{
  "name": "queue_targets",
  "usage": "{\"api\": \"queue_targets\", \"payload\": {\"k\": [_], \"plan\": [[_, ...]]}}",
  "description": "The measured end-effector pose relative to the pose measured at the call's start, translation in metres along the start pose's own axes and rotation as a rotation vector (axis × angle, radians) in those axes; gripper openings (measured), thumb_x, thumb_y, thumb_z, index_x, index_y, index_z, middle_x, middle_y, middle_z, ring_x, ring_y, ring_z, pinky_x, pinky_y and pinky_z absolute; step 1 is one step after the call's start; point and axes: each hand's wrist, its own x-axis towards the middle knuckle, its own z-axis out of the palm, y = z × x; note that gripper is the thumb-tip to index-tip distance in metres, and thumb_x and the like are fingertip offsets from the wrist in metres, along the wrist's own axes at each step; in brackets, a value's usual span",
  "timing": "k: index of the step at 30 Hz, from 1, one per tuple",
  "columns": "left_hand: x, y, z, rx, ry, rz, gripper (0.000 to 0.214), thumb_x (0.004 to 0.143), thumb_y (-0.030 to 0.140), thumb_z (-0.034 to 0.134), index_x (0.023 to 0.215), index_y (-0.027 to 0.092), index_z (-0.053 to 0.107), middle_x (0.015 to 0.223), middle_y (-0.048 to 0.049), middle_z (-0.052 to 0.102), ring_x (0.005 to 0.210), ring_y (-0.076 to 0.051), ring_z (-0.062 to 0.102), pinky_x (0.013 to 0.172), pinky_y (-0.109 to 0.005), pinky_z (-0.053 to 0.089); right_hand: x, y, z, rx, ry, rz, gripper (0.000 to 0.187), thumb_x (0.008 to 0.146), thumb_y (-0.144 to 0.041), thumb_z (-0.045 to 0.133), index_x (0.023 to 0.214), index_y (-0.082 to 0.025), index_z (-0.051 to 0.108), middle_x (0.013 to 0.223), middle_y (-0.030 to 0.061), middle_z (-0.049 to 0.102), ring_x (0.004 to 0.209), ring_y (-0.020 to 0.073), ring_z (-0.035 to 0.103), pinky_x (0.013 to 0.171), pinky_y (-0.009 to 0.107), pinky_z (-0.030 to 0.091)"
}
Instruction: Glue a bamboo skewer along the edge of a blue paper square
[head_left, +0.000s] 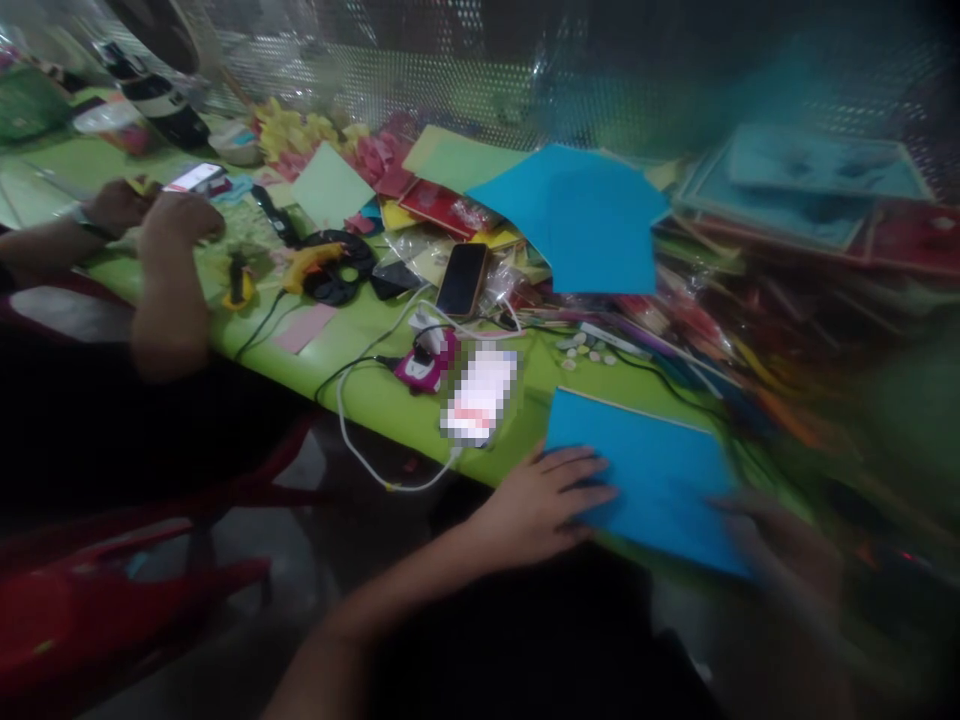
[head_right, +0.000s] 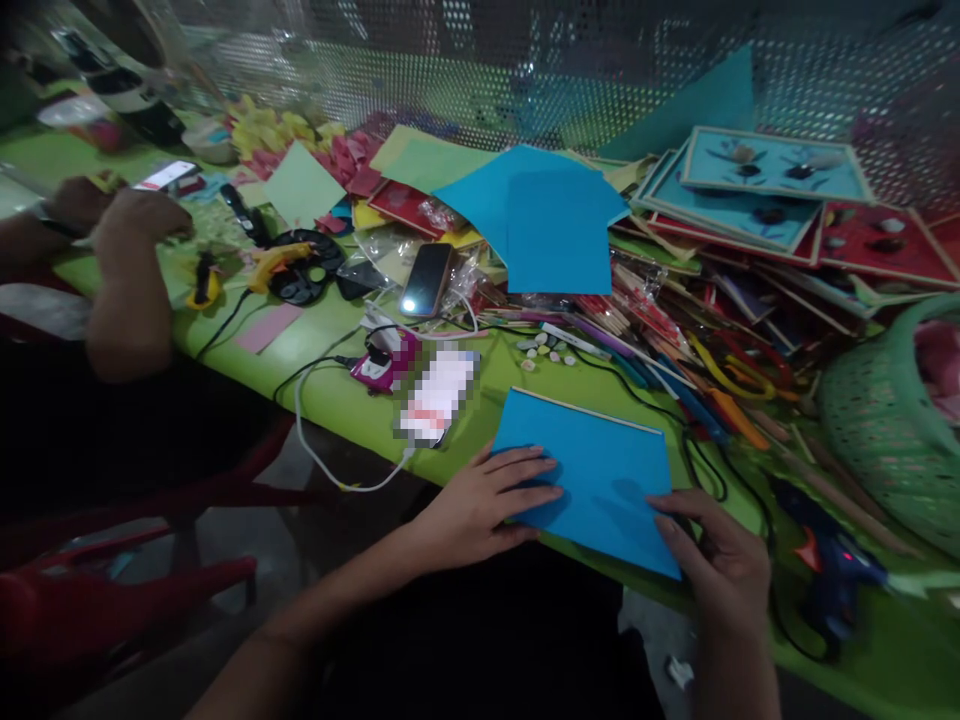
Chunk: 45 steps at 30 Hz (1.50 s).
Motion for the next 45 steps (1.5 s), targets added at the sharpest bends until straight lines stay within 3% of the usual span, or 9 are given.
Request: {"api": "queue_targets", "payload": {"k": [6, 12, 16, 19, 22, 28, 35, 45], "plan": [[-0.001, -0.010, 0.006, -0.041, -0.083, -0.039, 0.054, 0.103, 0.037, 0.073, 0.155, 0.031, 0.059, 0.170, 0.0039, 0.044, 0.162, -0.020, 0.034, 0.133, -0.044, 0.024, 0.008, -0.009, 0.007, -0.134, -0.072, -0.232, 0.010, 0.094, -0.032, 0.077, 0.091, -0.023, 0.081, 0.083, 0.0017, 0.075, 0.072, 0.0142, 0.071, 0.067, 0.021, 0.056], [-0.001, -0.010, -0.005, -0.014, -0.085, -0.033, 0.046, 0.110, 0.047, 0.061, 0.154, 0.031, 0.057, 0.166, 0.0048, 0.051, 0.160, -0.022, 0.038, 0.137, -0.054, 0.007, 0.005, -0.003, 0.007, -0.194, -0.092, -0.187, 0.008, 0.097, -0.029, 0.076, 0.097, -0.021, 0.079, 0.088, 0.0010, 0.075, 0.075, 0.0125, 0.071, 0.067, 0.021, 0.054], [0.010, -0.016, -0.014, 0.077, 0.026, -0.070, 0.040, 0.116, 0.043, 0.050, 0.152, 0.028, 0.058, 0.160, 0.0043, 0.057, 0.151, -0.024, 0.050, 0.132, -0.056, 0.024, 0.015, -0.008, 0.004, -0.320, -0.038, -0.310, 0.006, 0.100, -0.021, 0.072, 0.104, -0.023, 0.076, 0.093, -0.0017, 0.075, 0.081, 0.0103, 0.068, 0.074, 0.023, 0.052], [0.020, -0.023, -0.015, 0.143, 0.099, -0.103, 0.040, 0.116, 0.038, 0.049, 0.150, 0.023, 0.060, 0.157, 0.0006, 0.061, 0.146, -0.026, 0.055, 0.123, -0.055, 0.040, 0.030, -0.017, 0.007, -0.433, -0.056, -0.423, 0.014, 0.102, -0.019, 0.069, 0.114, -0.024, 0.075, 0.105, -0.0018, 0.075, 0.097, 0.0120, 0.067, 0.088, 0.026, 0.051], [0.025, -0.027, -0.011, 0.207, 0.118, -0.142, 0.042, 0.115, 0.038, 0.051, 0.150, 0.019, 0.062, 0.158, -0.0026, 0.060, 0.145, -0.028, 0.056, 0.121, -0.056, 0.043, 0.046, -0.026, 0.017, -0.525, -0.133, -0.486, 0.020, 0.106, -0.022, 0.065, 0.124, -0.023, 0.073, 0.115, -0.0002, 0.075, 0.107, 0.0150, 0.065, 0.096, 0.030, 0.048], [0.019, -0.020, 0.004, 0.267, 0.034, -0.202, 0.049, 0.114, 0.047, 0.052, 0.154, 0.020, 0.059, 0.168, -0.0041, 0.048, 0.156, -0.030, 0.043, 0.126, -0.064, 0.035, 0.076, -0.044, 0.054, -0.582, -0.271, -0.655, 0.030, 0.110, -0.027, 0.057, 0.133, -0.014, 0.072, 0.116, 0.0062, 0.071, 0.107, 0.0205, 0.061, 0.096, 0.036, 0.045], [0.016, -0.014, 0.014, 0.262, 0.080, -0.196, 0.048, 0.111, 0.044, 0.059, 0.153, 0.021, 0.059, 0.166, -0.0047, 0.051, 0.154, -0.029, 0.046, 0.124, -0.066, 0.036, 0.082, -0.045, 0.096, -0.617, -0.352, -0.626, 0.037, 0.110, -0.027, 0.053, 0.139, -0.014, 0.072, 0.115, 0.0101, 0.066, 0.107, 0.0252, 0.057, 0.095, 0.041, 0.046], [0.018, -0.014, 0.014, 0.266, 0.119, -0.199, 0.047, 0.112, 0.048, 0.057, 0.151, 0.022, 0.061, 0.161, -0.0031, 0.056, 0.152, -0.026, 0.048, 0.125, -0.062, 0.034, 0.089, -0.053, 0.108, -0.699, -0.411, -0.595, 0.042, 0.110, -0.028, 0.049, 0.146, -0.017, 0.069, 0.121, 0.0122, 0.066, 0.111, 0.0289, 0.056, 0.095, 0.045, 0.046]]}}
